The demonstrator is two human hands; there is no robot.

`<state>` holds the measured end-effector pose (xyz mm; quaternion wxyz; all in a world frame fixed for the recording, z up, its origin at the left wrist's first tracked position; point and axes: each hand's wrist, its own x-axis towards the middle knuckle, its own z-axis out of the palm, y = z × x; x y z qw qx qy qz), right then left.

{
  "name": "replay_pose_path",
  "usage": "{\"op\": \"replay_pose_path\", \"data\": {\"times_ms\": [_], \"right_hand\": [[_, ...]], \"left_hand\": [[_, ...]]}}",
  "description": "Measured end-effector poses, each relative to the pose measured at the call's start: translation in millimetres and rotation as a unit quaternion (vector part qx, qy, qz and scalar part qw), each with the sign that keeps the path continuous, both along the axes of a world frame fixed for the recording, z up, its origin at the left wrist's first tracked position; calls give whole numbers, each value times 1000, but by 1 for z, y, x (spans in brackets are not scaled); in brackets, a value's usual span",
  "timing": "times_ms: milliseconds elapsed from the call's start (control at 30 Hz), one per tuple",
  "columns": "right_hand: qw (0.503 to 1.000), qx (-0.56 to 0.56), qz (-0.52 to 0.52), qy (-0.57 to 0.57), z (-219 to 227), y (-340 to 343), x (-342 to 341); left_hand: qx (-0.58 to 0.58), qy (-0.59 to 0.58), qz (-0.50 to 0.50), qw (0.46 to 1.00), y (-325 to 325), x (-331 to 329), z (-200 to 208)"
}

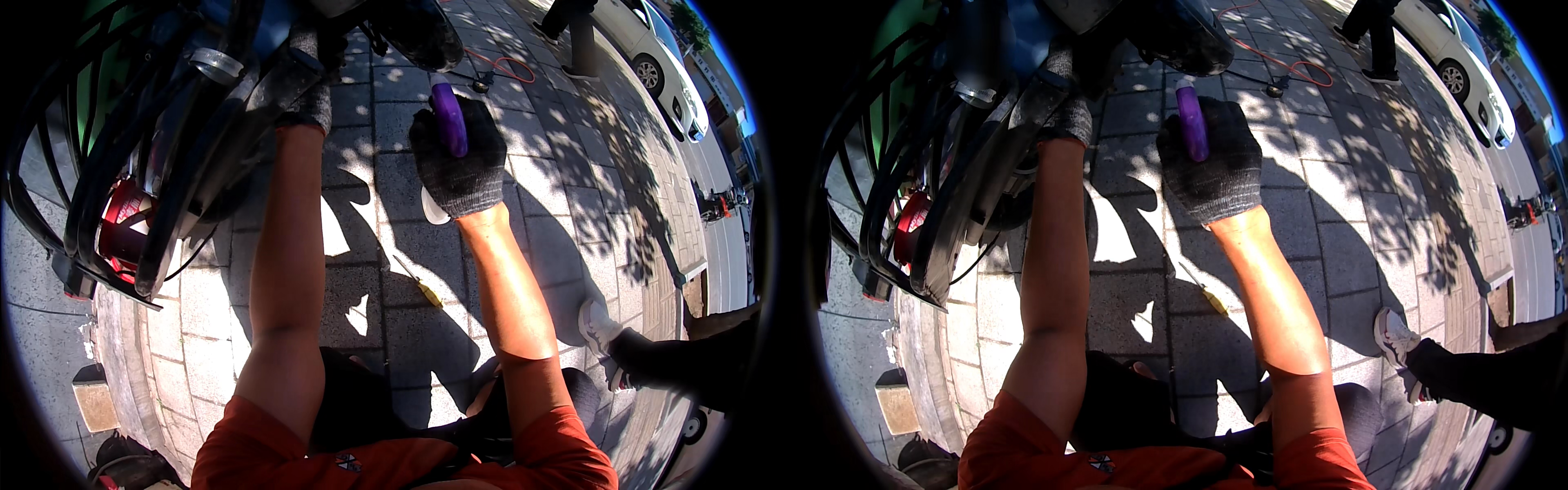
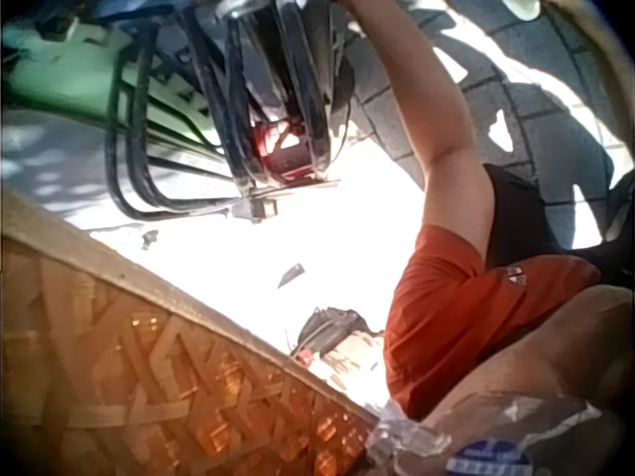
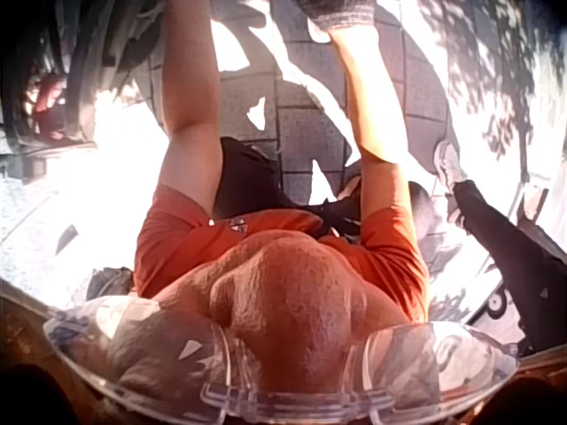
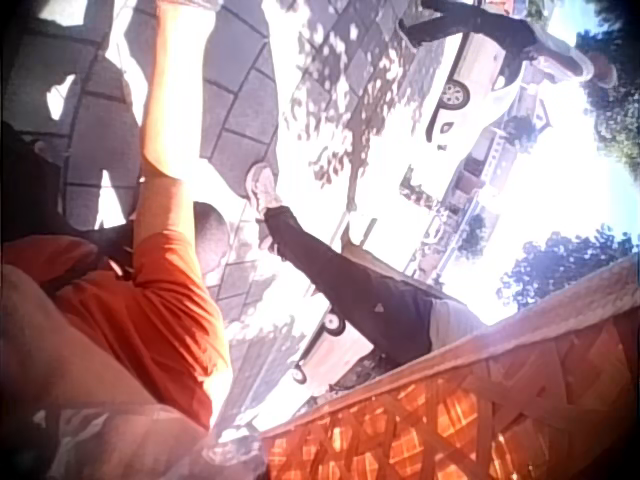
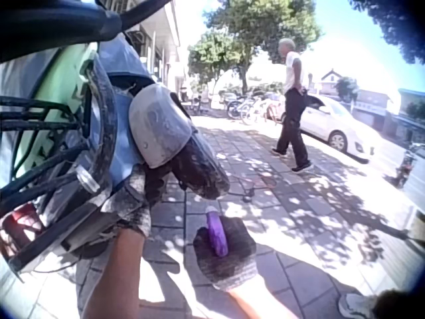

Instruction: The person uses a screwdriver to work on the rear section of a blue motorcycle while sitting on the ground. They then pick up a spray bottle and apply liquid to the motorcycle's rear tire, followed by using an air hose to inflate the tire.

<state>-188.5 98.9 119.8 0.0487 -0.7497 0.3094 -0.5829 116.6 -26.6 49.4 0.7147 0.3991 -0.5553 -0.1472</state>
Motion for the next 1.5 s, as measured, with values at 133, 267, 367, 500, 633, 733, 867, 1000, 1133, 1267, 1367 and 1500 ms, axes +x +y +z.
{"op": "replay_pose_path", "data": {"times_ms": [133,267,367,500,633,733,867,1000,1133,1267,1367,1500], "right_hand": [[1000,-1,3,23,-2,-2,-6],[989,138,50,35,-5,-23,-28],[968,228,94,54,-28,-60,-69],[920,364,-39,142,-39,-73,-162],[856,363,-264,256,-84,-92,-251],[852,375,-300,207,-129,-110,-333],[839,402,-334,153,-149,-109,-384],[831,431,-349,46,-182,-114,-460],[800,457,-382,67,-190,-127,-477],[824,395,-406,16,-205,-130,-490],[820,376,-429,42,-204,-140,-484],[840,383,-384,11,-227,-166,-523]], "left_hand": [[-3,2,-8,1000,-3,2,-3],[-16,3,-25,1000,-13,6,-4],[-34,22,-76,996,-12,18,-1],[54,-156,98,981,27,-16,40],[34,-51,79,995,44,-59,60],[34,-63,93,993,59,-95,82],[41,-69,109,991,67,-123,97],[45,-30,93,994,55,-159,113],[61,23,176,982,46,-161,126],[75,78,241,964,40,-186,153],[83,49,279,955,35,-177,161],[52,84,237,967,20,-174,150]]}}
